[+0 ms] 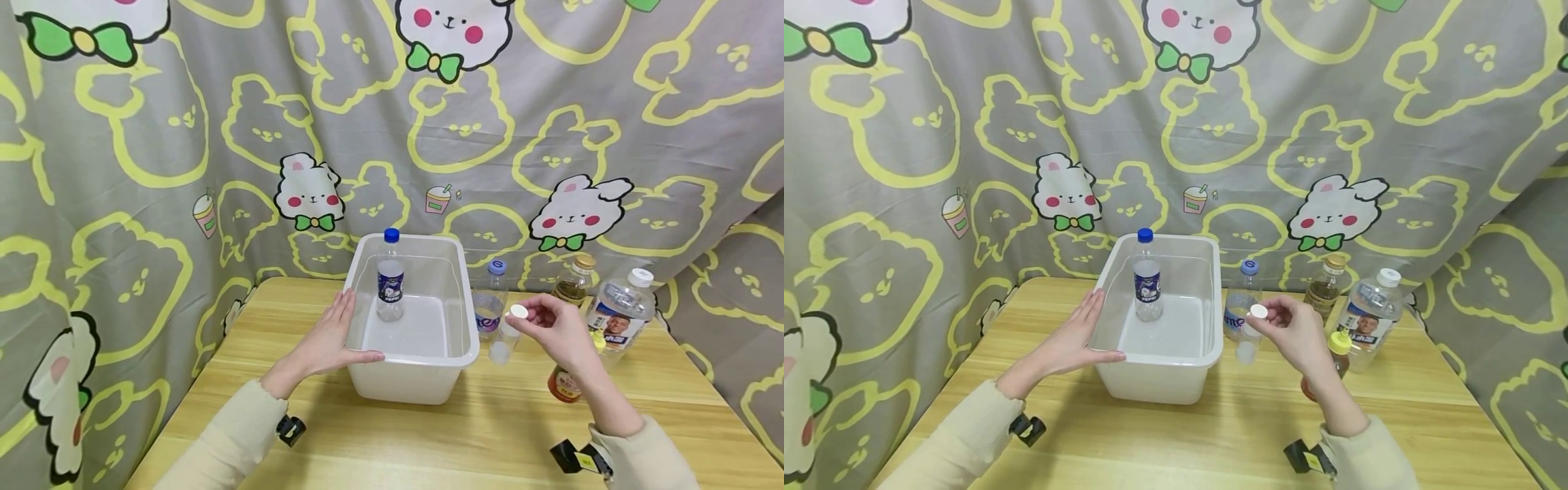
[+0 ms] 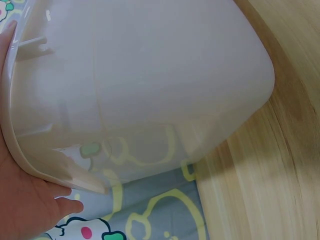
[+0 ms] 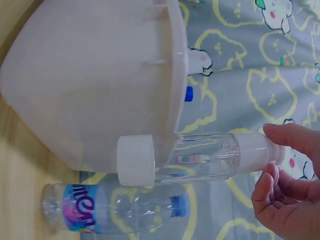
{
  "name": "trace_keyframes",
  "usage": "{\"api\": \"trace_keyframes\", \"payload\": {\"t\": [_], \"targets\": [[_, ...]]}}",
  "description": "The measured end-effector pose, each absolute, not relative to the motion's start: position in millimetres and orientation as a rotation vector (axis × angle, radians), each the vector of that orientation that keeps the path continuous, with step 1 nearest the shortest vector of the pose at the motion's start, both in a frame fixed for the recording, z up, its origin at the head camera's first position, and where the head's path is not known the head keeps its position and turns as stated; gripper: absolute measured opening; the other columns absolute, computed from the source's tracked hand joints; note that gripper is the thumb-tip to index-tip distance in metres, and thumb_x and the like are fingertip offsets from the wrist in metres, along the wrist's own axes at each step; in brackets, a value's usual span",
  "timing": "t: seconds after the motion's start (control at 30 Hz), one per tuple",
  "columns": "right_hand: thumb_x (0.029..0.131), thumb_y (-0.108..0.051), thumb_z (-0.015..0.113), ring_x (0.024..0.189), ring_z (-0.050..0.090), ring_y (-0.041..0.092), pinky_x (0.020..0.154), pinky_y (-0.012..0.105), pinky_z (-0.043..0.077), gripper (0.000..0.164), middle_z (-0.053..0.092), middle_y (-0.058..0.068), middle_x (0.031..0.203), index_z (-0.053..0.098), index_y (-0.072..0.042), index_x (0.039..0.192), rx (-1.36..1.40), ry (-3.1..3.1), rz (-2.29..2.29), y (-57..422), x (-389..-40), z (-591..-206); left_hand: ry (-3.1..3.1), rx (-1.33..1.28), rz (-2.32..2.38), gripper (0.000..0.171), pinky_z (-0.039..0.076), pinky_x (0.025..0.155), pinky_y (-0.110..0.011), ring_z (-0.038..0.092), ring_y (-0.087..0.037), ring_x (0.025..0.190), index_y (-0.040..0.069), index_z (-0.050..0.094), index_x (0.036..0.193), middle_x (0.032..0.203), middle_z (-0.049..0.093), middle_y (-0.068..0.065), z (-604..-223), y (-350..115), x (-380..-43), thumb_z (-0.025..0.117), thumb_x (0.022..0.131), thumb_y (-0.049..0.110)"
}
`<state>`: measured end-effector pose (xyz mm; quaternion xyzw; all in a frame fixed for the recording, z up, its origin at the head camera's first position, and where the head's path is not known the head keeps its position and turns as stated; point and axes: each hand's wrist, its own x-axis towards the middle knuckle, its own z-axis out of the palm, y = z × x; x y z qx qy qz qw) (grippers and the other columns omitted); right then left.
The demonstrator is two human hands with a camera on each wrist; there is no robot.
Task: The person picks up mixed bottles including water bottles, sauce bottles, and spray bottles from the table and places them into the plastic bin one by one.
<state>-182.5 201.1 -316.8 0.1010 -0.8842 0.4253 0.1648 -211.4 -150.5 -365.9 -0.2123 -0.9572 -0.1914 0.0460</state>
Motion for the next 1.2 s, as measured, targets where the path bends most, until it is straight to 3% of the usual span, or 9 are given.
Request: {"api": "trace_keyframes", "payload": {"t": [0.43, 1.2], "targets": [[0.076, -0.020, 0.071, 0.054, 0.046, 0.009, 0.043, 0.019, 0.040, 0.024, 0.053, 0.006, 0.070, 0.060, -0.001, 0.086, 0.397, -2.544, 1.149, 195, -173, -288, -2.921, -0.656, -0.584, 0.122, 0.007, 0.106, -0.040, -0.002, -0.028, 0.133, -0.006, 0.006, 0.139, 0.145, 0.003, -0.021, -366, -150, -211, 0.047, 0.062, 0.079], [0.076, -0.027, 0.070, 0.060, 0.050, 0.014, 0.050, 0.018, 0.042, 0.026, 0.054, 0.005, 0.072, 0.061, -0.004, 0.085, 0.550, -2.603, 1.055, 171, -184, -240, -2.919, -0.646, -0.595, 0.122, 0.009, 0.106, -0.041, -0.001, -0.028, 0.133, -0.006, 0.008, 0.139, 0.145, 0.003, -0.020, -366, -150, -211, 0.048, 0.062, 0.079]]}}
